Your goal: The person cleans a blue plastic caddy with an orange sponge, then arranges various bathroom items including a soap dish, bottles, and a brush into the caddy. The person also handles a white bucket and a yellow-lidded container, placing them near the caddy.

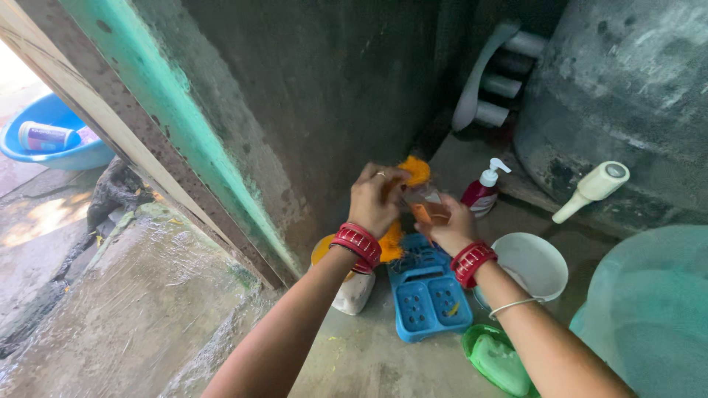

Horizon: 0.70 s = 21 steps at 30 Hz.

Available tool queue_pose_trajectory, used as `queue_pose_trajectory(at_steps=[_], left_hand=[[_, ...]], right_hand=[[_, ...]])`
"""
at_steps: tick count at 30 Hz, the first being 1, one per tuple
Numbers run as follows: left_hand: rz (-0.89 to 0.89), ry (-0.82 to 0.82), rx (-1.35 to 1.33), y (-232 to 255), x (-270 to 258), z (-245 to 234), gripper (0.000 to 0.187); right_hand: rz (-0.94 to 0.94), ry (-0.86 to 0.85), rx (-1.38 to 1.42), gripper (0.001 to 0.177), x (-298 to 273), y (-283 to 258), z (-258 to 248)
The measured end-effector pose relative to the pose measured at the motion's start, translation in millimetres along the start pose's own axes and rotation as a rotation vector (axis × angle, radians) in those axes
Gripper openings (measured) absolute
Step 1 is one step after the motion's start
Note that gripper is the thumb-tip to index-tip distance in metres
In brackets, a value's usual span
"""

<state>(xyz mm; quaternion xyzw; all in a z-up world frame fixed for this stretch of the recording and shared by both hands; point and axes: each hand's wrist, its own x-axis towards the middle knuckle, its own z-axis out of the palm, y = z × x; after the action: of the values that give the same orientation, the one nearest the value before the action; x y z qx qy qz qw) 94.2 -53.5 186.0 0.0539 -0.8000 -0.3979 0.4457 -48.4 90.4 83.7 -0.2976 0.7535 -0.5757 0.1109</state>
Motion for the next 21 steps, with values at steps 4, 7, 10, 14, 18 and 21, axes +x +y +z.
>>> queue_pose_trajectory(at_steps=[4, 7, 10, 14, 18, 21], left_hand=[[-0.154, 0.036, -0.107, 1.0, 7.6, -19.5, 0.026], [-0.059, 0.009, -0.029, 0.6, 15.0, -43.8, 0.036], [0.082, -0.142, 0.161, -7.4, 12.4, -65.6, 0.037], [0.035, -0.418, 0.327, -21.4, -9.8, -83.2, 0.044], [0.008, -0.557, 0.489, -29.7, -34.9, -99.6, 0.045], [-0.027, -0.601, 0.578, -23.7, -50.5, -109.2, 0.039]], right_hand=[[-0.066, 0.095, -0.073, 0.064, 0.7, 37.1, 18.7], [-0.108, 0.055, 0.013, 0.057, -4.9, 49.1, 28.4], [-0.256, 0.108, -0.138, 0.063, -11.5, 24.4, 27.5], [-0.289, 0.174, -0.437, 0.069, -38.6, -38.9, 27.2], [-0.709, 0.091, -0.454, 0.092, -72.1, -74.4, 49.5], [-0.573, -0.082, -0.361, 0.116, -92.0, -77.1, 89.1]])
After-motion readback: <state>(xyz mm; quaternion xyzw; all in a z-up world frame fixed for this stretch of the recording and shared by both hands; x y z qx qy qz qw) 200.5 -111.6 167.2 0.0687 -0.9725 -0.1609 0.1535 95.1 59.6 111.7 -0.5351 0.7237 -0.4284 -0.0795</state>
